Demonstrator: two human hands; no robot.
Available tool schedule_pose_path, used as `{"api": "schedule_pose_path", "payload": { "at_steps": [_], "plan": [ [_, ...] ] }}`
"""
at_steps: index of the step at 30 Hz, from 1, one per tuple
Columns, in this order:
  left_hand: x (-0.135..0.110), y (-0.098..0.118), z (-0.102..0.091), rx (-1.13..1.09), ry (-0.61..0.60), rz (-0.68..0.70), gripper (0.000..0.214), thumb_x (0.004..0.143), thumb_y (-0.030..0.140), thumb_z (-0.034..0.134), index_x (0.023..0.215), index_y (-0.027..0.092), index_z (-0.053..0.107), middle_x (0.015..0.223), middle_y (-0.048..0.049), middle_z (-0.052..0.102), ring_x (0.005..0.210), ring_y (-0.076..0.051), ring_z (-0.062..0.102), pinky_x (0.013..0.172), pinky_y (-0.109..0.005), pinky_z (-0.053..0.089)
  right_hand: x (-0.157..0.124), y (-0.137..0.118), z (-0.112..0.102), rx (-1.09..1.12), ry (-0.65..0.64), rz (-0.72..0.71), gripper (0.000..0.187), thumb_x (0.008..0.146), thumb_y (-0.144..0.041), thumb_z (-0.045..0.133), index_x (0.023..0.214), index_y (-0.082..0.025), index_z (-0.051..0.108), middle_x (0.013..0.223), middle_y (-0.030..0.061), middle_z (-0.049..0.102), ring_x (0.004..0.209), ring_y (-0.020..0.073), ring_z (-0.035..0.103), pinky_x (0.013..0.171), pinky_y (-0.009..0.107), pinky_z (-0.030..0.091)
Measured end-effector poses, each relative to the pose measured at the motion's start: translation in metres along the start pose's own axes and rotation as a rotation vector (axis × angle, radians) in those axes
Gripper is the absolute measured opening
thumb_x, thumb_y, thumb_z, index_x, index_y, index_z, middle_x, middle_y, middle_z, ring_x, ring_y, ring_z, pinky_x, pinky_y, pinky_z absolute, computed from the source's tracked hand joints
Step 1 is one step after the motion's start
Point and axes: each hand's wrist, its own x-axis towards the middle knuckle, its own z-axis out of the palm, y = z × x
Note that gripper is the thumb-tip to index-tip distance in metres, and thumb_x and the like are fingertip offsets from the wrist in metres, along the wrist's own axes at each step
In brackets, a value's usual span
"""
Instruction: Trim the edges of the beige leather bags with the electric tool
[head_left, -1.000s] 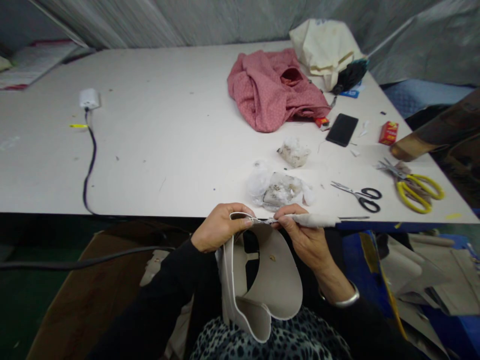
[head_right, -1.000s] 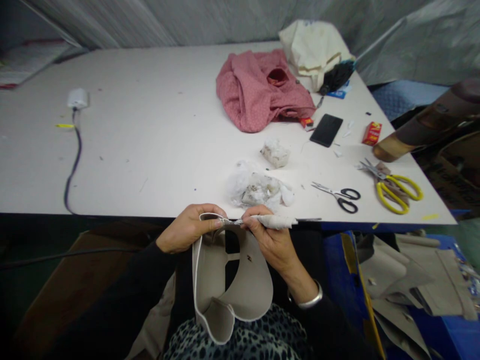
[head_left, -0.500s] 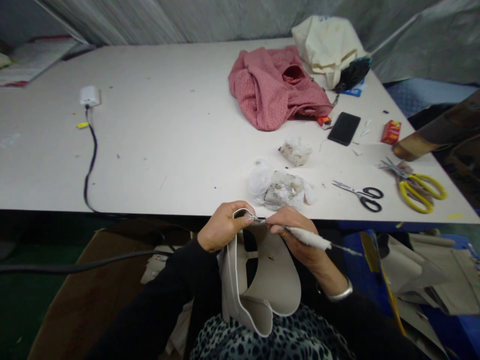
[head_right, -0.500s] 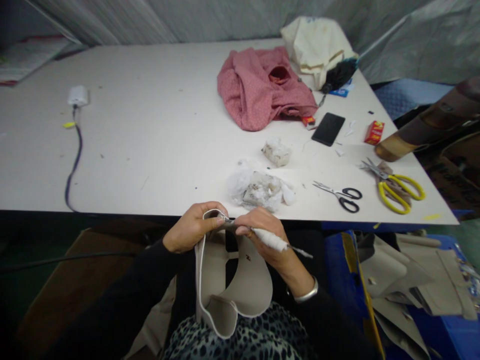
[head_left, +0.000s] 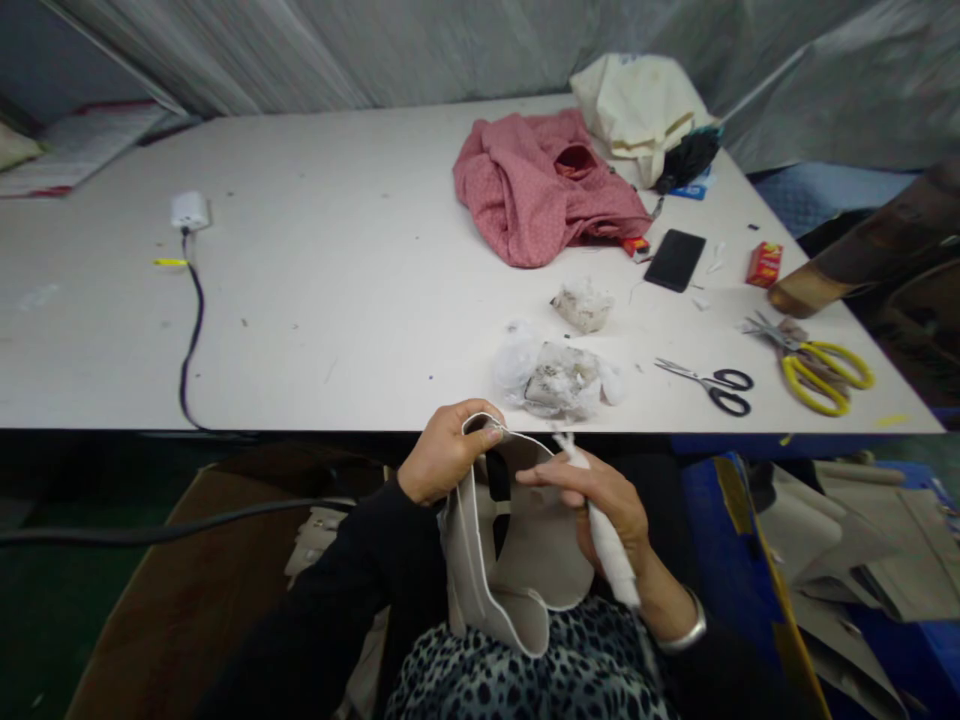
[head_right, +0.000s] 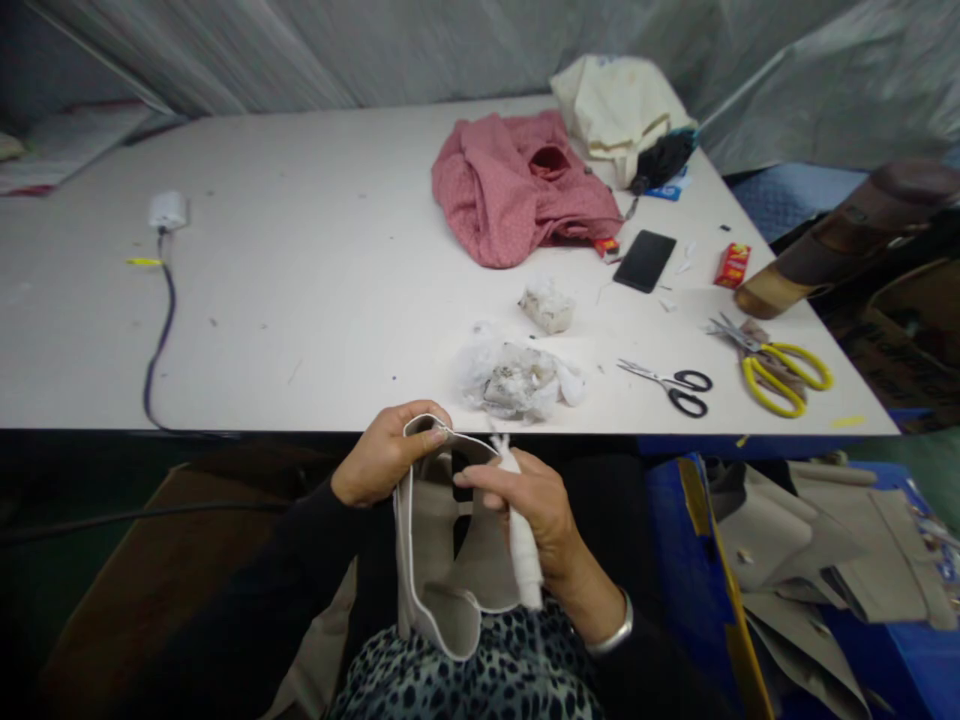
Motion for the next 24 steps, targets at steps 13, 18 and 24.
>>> {"api": "schedule_pose_path", "payload": {
  "at_steps": [13, 18, 24],
  "plan": [
    [-0.049, 0.016, 0.018, 0.218, 0.244, 0.208, 0.012, 0.083, 0.02, 0.069, 0.094, 0.017, 0.07, 0.087, -0.0019, 0.073, 0.083, -0.018, 0.067, 0.081, -0.029, 0.049, 0.018, -0.014, 0.028, 0.009, -0.1, 0.544, 0.022, 0.092, -0.045, 0.073, 0.093, -0.023, 0.073, 0.085, 0.0017, 0.071, 0.078, 0.0188, 0.065, 0.071, 0.03, 0.049],
    [-0.061, 0.014, 0.013, 0.277, 0.313, 0.29, 0.004, 0.078, 0.019, 0.075, 0.078, 0.017, 0.071, 0.082, -0.0019, 0.07, 0.081, -0.018, 0.065, 0.078, -0.029, 0.049, 0.019, -0.025, 0.032, -0.117, -0.083, 0.419, 0.022, 0.091, -0.044, 0.075, 0.094, -0.023, 0.072, 0.08, 0.0015, 0.065, 0.076, 0.0189, 0.059, 0.07, 0.03, 0.044],
    [-0.072, 0.018, 0.003, 0.252, 0.25, 0.157, 0.005, 0.071, 0.018, 0.078, 0.072, 0.017, 0.073, 0.074, -0.002, 0.073, 0.074, -0.018, 0.065, 0.074, -0.03, 0.048, 0.019, -0.031, 0.036, -0.262, -0.103, 0.2, 0.019, 0.091, -0.036, 0.076, 0.086, -0.021, 0.066, 0.076, 0.0016, 0.058, 0.074, 0.0188, 0.053, 0.067, 0.029, 0.039]
  ]
}}
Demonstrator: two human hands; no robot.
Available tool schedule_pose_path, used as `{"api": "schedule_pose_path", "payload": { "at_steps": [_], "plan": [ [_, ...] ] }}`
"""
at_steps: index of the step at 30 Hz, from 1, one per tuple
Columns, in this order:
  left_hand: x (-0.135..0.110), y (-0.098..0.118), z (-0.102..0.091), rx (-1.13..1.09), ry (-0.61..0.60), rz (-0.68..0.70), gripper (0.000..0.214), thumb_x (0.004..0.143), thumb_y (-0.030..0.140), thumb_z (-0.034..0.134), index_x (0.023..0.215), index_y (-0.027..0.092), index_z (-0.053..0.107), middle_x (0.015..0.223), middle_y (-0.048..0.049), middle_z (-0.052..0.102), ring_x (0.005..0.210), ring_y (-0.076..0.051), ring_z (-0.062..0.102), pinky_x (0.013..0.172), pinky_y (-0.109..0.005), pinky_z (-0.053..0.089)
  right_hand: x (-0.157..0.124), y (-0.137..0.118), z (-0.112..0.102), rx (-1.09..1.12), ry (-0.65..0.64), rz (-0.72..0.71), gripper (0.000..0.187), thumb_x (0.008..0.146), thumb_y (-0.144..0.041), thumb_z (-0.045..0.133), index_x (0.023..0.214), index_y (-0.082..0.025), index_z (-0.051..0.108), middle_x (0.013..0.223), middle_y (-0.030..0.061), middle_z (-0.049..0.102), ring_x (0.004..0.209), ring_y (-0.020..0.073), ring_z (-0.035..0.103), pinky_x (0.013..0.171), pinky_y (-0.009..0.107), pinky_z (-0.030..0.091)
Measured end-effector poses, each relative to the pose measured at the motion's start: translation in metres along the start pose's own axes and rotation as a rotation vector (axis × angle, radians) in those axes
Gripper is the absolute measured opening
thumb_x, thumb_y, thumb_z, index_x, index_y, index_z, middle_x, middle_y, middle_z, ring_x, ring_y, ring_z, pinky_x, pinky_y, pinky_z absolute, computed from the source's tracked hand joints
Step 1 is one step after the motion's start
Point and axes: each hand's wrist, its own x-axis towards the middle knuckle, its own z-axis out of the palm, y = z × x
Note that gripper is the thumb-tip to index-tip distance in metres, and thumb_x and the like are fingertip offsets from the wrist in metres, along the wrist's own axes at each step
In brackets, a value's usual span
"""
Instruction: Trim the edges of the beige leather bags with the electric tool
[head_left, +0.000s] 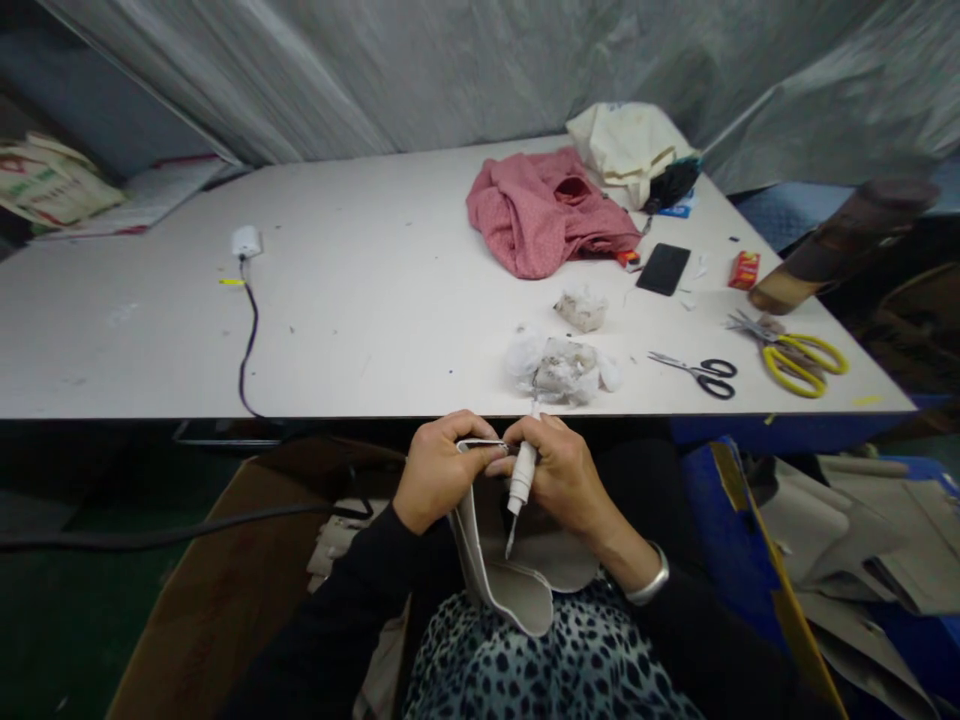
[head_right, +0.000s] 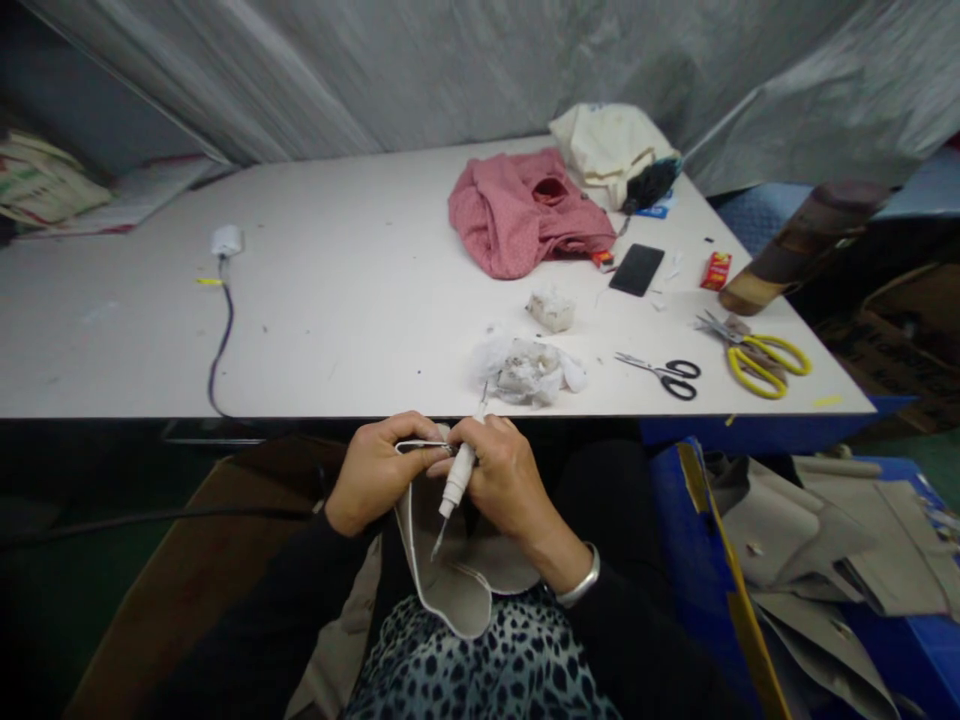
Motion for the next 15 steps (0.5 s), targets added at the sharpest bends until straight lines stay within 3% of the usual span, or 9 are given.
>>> {"api": "schedule_pose_path", "payload": {
  "at_steps": [4, 10, 15],
  "plan": [
    [0.001, -0.002, -0.011, -0.008, -0.12, -0.061, 0.007, 0.069, 0.023, 0.08, 0.071, 0.017, 0.076, 0.074, -0.003, 0.076, 0.073, -0.019, 0.066, 0.073, -0.03, 0.048, -0.003, -0.001, 0.003, 0.041, -0.025, -0.046, 0.011, 0.091, -0.027, 0.077, 0.086, -0.021, 0.068, 0.079, 0.0018, 0.06, 0.075, 0.018, 0.055, 0.066, 0.028, 0.04],
    [0.006, 0.004, -0.023, -0.057, -0.27, -0.126, 0.009, 0.065, 0.023, 0.081, 0.069, 0.015, 0.079, 0.076, -0.0049, 0.078, 0.076, -0.02, 0.069, 0.076, -0.03, 0.052, -0.01, -0.001, 0.004, 0.099, -0.056, 0.019, 0.008, 0.087, -0.02, 0.08, 0.087, -0.023, 0.072, 0.08, 0.0013, 0.062, 0.078, 0.0185, 0.058, 0.069, 0.028, 0.042],
    [0.006, 0.01, -0.026, -0.085, -0.315, -0.13, 0.007, 0.067, 0.022, 0.079, 0.072, 0.016, 0.08, 0.077, -0.0047, 0.08, 0.077, -0.021, 0.071, 0.078, -0.031, 0.055, -0.01, -0.002, 0.002, 0.132, -0.064, 0.037, 0.007, 0.088, -0.022, 0.079, 0.086, -0.023, 0.072, 0.082, 0.0015, 0.062, 0.08, 0.0187, 0.058, 0.071, 0.028, 0.042]
  ]
}}
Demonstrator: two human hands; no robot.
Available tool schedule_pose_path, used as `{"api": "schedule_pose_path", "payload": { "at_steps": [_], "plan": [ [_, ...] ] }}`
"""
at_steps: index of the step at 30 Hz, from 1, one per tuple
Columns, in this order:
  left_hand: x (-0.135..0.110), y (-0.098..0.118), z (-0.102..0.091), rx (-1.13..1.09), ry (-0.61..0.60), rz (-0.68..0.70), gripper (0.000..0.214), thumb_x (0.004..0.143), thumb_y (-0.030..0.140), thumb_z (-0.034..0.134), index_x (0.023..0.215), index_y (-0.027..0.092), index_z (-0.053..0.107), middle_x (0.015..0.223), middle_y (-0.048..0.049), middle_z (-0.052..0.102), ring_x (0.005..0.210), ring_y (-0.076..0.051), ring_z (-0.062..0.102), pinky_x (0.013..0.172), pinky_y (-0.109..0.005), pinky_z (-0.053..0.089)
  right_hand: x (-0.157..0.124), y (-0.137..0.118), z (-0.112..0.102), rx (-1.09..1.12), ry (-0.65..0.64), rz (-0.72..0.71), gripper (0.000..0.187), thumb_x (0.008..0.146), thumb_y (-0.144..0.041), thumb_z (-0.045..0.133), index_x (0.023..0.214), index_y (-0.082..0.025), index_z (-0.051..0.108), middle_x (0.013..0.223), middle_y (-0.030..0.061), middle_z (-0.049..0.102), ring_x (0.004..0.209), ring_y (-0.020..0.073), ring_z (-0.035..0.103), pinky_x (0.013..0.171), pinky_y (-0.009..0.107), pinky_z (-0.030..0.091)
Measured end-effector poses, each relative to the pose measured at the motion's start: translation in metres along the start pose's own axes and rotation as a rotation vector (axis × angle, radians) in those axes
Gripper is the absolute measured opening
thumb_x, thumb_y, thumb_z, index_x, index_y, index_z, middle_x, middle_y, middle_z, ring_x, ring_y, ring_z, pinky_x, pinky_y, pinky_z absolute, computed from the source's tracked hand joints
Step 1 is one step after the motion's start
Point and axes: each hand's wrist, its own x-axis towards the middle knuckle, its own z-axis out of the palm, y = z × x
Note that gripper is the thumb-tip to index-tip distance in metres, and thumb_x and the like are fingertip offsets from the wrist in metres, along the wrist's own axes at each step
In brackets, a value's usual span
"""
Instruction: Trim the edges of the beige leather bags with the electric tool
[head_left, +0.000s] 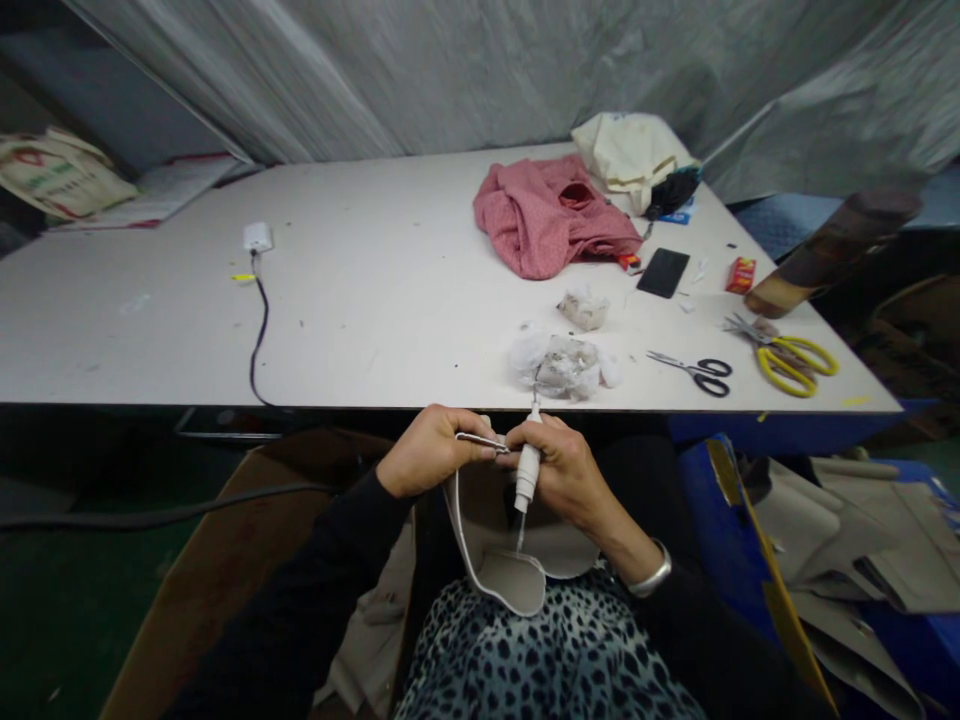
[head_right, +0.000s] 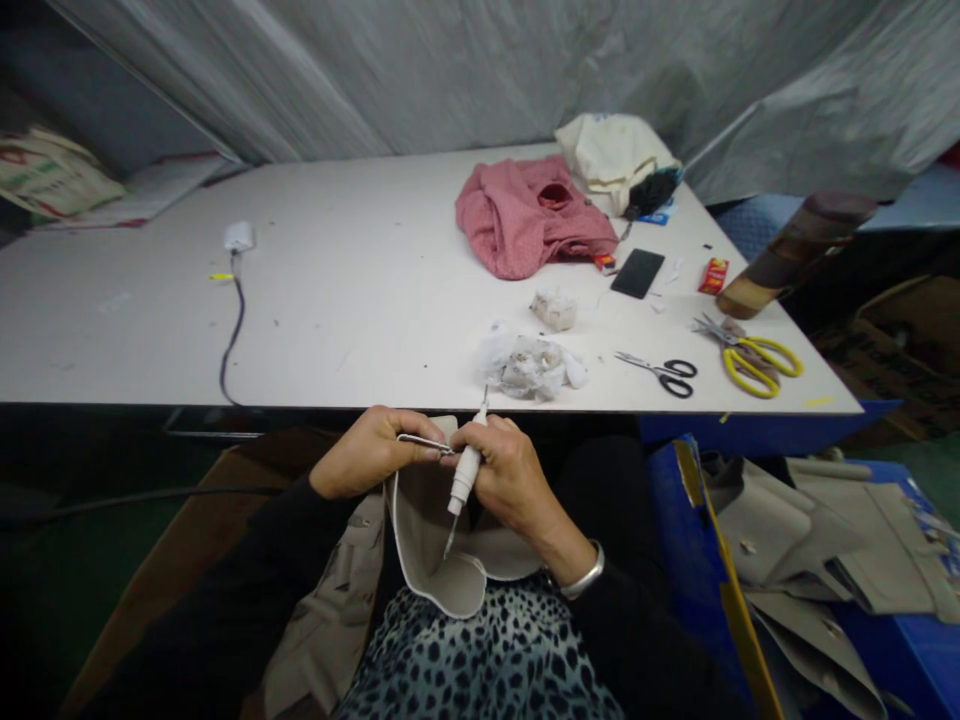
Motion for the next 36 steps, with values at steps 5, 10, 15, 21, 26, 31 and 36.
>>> {"api": "schedule_pose_path", "payload": {
  "at_steps": [5, 10, 15, 21, 26, 31, 36],
  "plan": [
    [-0.005, -0.004, 0.005, 0.034, 0.085, 0.062, 0.013, 0.074, 0.026, 0.078, 0.083, 0.016, 0.08, 0.084, -0.0056, 0.08, 0.083, -0.022, 0.073, 0.082, -0.034, 0.056, 0.001, -0.001, -0.001, -0.029, 0.006, 0.013, 0.007, 0.094, -0.03, 0.073, 0.092, -0.024, 0.072, 0.082, 0.0018, 0.064, 0.081, 0.0198, 0.059, 0.073, 0.03, 0.043],
    [-0.008, -0.005, 0.013, 0.009, 0.158, 0.115, 0.018, 0.076, 0.026, 0.078, 0.09, 0.016, 0.075, 0.089, -0.0046, 0.078, 0.086, -0.02, 0.071, 0.083, -0.032, 0.055, 0.0, -0.001, -0.001, -0.029, 0.023, 0.014, 0.012, 0.096, -0.037, 0.071, 0.095, -0.024, 0.072, 0.083, 0.0025, 0.066, 0.083, 0.0209, 0.059, 0.074, 0.031, 0.044],
    [-0.008, 0.0, 0.015, -0.045, 0.078, 0.129, 0.017, 0.076, 0.018, 0.072, 0.094, 0.015, 0.071, 0.09, -0.0044, 0.075, 0.086, -0.019, 0.07, 0.083, -0.031, 0.054, -0.003, -0.004, -0.002, -0.072, 0.036, 0.046, 0.004, 0.095, -0.028, 0.071, 0.096, -0.024, 0.072, 0.083, 0.0028, 0.063, 0.083, 0.0214, 0.057, 0.076, 0.032, 0.043],
    [-0.014, 0.008, 0.021, -0.036, 0.074, 0.11, 0.022, 0.079, 0.023, 0.072, 0.099, 0.014, 0.069, 0.091, -0.0051, 0.072, 0.083, -0.018, 0.068, 0.079, -0.03, 0.054, -0.007, -0.006, -0.002, -0.169, 0.081, 0.015, 0.005, 0.094, -0.019, 0.069, 0.092, -0.024, 0.07, 0.083, 0.0027, 0.059, 0.084, 0.0219, 0.055, 0.075, 0.032, 0.04],
    [-0.019, 0.009, 0.025, 0.046, 0.097, 0.147, 0.024, 0.08, 0.019, 0.071, 0.103, 0.016, 0.07, 0.094, -0.0053, 0.073, 0.087, -0.02, 0.07, 0.081, -0.031, 0.055, -0.011, -0.005, 0.002, -0.242, 0.104, -0.045, 0.007, 0.095, -0.018, 0.063, 0.092, -0.022, 0.067, 0.082, 0.0037, 0.06, 0.083, 0.023, 0.054, 0.074, 0.033, 0.038],
    [-0.023, 0.007, 0.031, 0.251, 0.13, 0.227, 0.05, 0.075, 0.007, 0.07, 0.123, 0.021, 0.068, 0.1, -0.003, 0.076, 0.092, -0.02, 0.071, 0.088, -0.031, 0.054, -0.018, -0.01, 0.002, -0.25, 0.076, -0.076, 0.007, 0.099, -0.023, 0.06, 0.095, -0.023, 0.065, 0.086, 0.0044, 0.064, 0.085, 0.0237, 0.055, 0.076, 0.035, 0.039],
    [-0.022, 0.001, 0.037, 0.223, 0.213, 0.215, 0.044, 0.076, 0.01, 0.075, 0.118, 0.02, 0.07, 0.087, -0.0005, 0.077, 0.081, -0.018, 0.072, 0.08, -0.029, 0.054, -0.02, -0.01, -0.005, -0.257, 0.034, -0.054, 0.009, 0.101, -0.029, 0.063, 0.099, -0.023, 0.069, 0.087, 0.005, 0.063, 0.085, 0.0236, 0.056, 0.075, 0.034, 0.04]
  ]
}}
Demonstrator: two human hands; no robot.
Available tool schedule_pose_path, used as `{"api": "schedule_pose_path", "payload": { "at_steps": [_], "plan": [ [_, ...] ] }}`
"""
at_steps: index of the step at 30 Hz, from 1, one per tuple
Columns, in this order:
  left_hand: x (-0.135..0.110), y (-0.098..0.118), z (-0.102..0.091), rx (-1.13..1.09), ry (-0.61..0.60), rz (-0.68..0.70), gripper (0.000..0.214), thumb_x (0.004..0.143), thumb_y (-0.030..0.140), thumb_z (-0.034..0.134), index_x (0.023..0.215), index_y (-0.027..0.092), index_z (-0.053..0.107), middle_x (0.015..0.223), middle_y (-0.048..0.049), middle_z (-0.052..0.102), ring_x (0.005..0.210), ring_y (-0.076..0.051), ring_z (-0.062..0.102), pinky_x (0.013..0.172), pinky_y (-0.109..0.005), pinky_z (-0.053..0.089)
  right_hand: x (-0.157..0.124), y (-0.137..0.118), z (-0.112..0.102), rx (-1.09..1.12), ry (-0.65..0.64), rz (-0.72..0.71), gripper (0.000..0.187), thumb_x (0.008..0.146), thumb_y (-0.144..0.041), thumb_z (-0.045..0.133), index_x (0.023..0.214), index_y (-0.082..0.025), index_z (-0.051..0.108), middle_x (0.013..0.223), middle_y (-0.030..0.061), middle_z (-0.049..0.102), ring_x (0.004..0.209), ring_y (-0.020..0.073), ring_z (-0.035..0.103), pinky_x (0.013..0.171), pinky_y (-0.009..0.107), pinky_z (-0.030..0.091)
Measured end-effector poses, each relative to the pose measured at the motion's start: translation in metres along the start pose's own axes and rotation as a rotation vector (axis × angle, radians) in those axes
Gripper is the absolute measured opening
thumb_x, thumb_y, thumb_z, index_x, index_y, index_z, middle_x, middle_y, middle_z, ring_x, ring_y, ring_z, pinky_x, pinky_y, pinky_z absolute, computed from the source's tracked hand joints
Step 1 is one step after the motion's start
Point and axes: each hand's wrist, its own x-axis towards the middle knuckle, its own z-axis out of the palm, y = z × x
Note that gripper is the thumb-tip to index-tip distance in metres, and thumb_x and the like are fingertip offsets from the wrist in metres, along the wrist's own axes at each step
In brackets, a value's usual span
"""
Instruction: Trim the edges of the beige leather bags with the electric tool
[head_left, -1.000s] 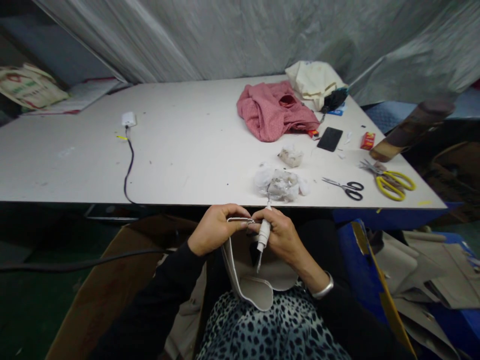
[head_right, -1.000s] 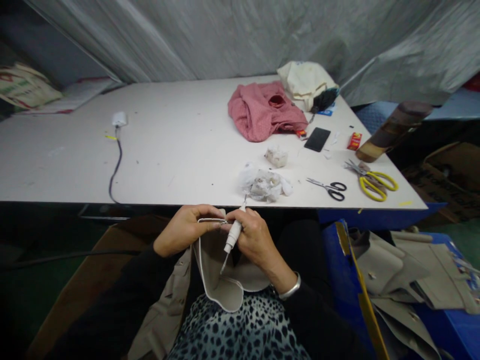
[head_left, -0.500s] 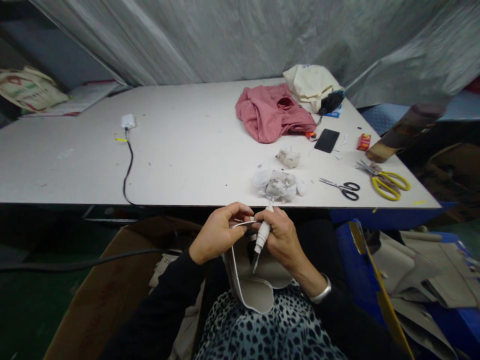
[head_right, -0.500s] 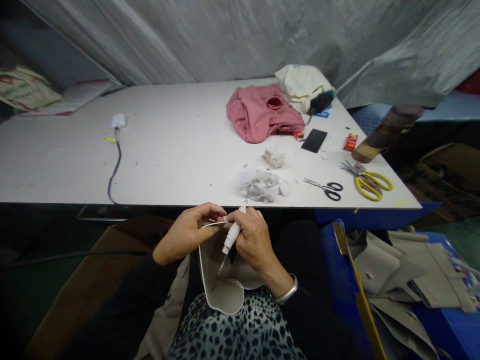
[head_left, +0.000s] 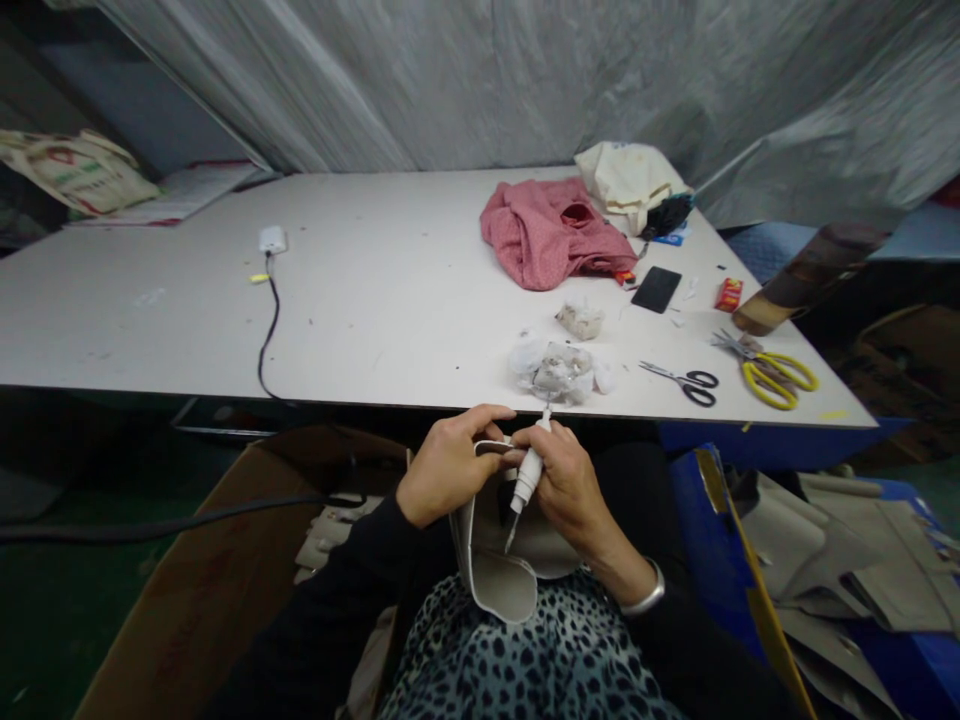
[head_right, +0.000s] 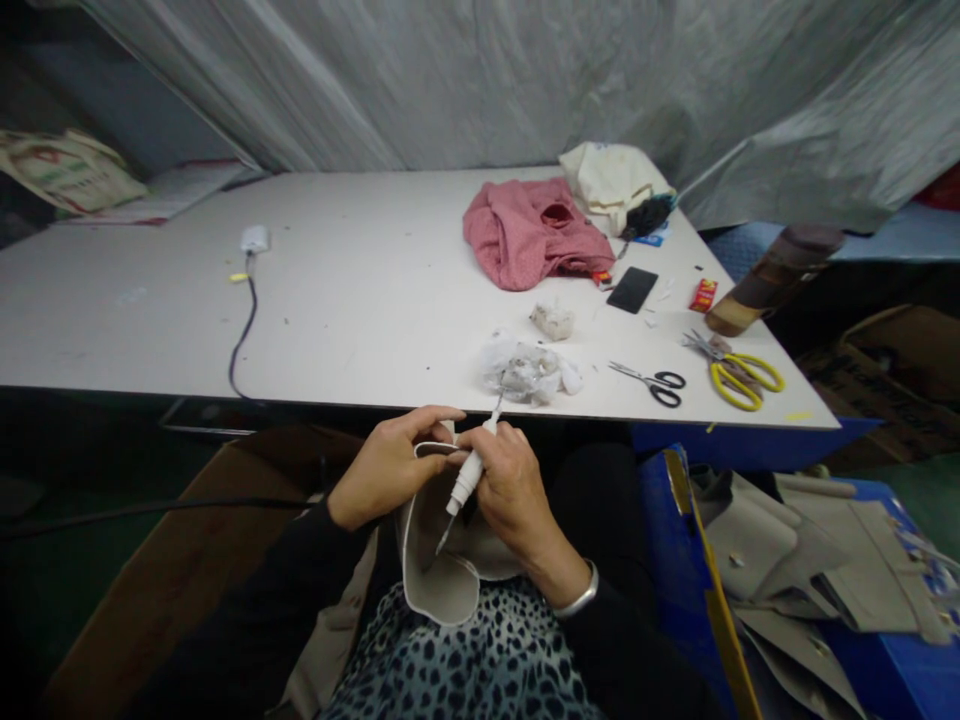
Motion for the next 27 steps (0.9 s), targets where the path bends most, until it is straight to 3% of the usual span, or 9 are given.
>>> {"api": "schedule_pose_path", "payload": {
  "at_steps": [7, 16, 20, 27],
  "plan": [
    [0.003, -0.001, 0.0006, -0.023, 0.013, -0.022, 0.043, 0.073, 0.005, 0.074, 0.114, 0.02, 0.071, 0.084, 0.0006, 0.077, 0.08, -0.018, 0.072, 0.08, -0.029, 0.053, 0.0011, 0.0038, -0.0076, 0.125, -0.01, 0.002, 0.025, 0.089, -0.029, 0.08, 0.111, -0.024, 0.068, 0.094, 0.0044, 0.066, 0.092, 0.0245, 0.06, 0.08, 0.035, 0.046],
    [0.0037, -0.0037, 0.001, -0.057, 0.033, -0.042, 0.04, 0.071, 0.007, 0.076, 0.109, 0.02, 0.071, 0.084, 0.0007, 0.077, 0.08, -0.018, 0.072, 0.078, -0.029, 0.054, 0.0015, 0.0027, -0.0063, 0.173, 0.004, 0.1, 0.015, 0.092, -0.029, 0.076, 0.105, -0.025, 0.071, 0.092, 0.0039, 0.062, 0.087, 0.0221, 0.061, 0.078, 0.033, 0.047],
    [0.0031, 0.0, -0.0016, -0.017, 0.026, -0.037, 0.025, 0.073, 0.012, 0.078, 0.095, 0.02, 0.071, 0.087, -0.0002, 0.077, 0.082, -0.019, 0.071, 0.077, -0.029, 0.053, 0.0015, -0.0002, -0.007, 0.175, 0.027, 0.096, 0.013, 0.093, -0.028, 0.075, 0.105, -0.025, 0.073, 0.091, 0.0039, 0.063, 0.087, 0.0217, 0.06, 0.078, 0.033, 0.047],
    [0.0034, -0.0055, -0.0072, 0.128, -0.107, 0.048, 0.021, 0.077, 0.014, 0.076, 0.096, 0.021, 0.075, 0.101, -0.0026, 0.077, 0.095, -0.022, 0.071, 0.089, -0.032, 0.052, -0.0028, -0.0004, 0.0012, 0.238, 0.092, 0.086, 0.002, 0.093, -0.021, 0.072, 0.093, -0.023, 0.071, 0.089, 0.0033, 0.061, 0.081, 0.0191, 0.06, 0.073, 0.031, 0.047]
  ]
}}
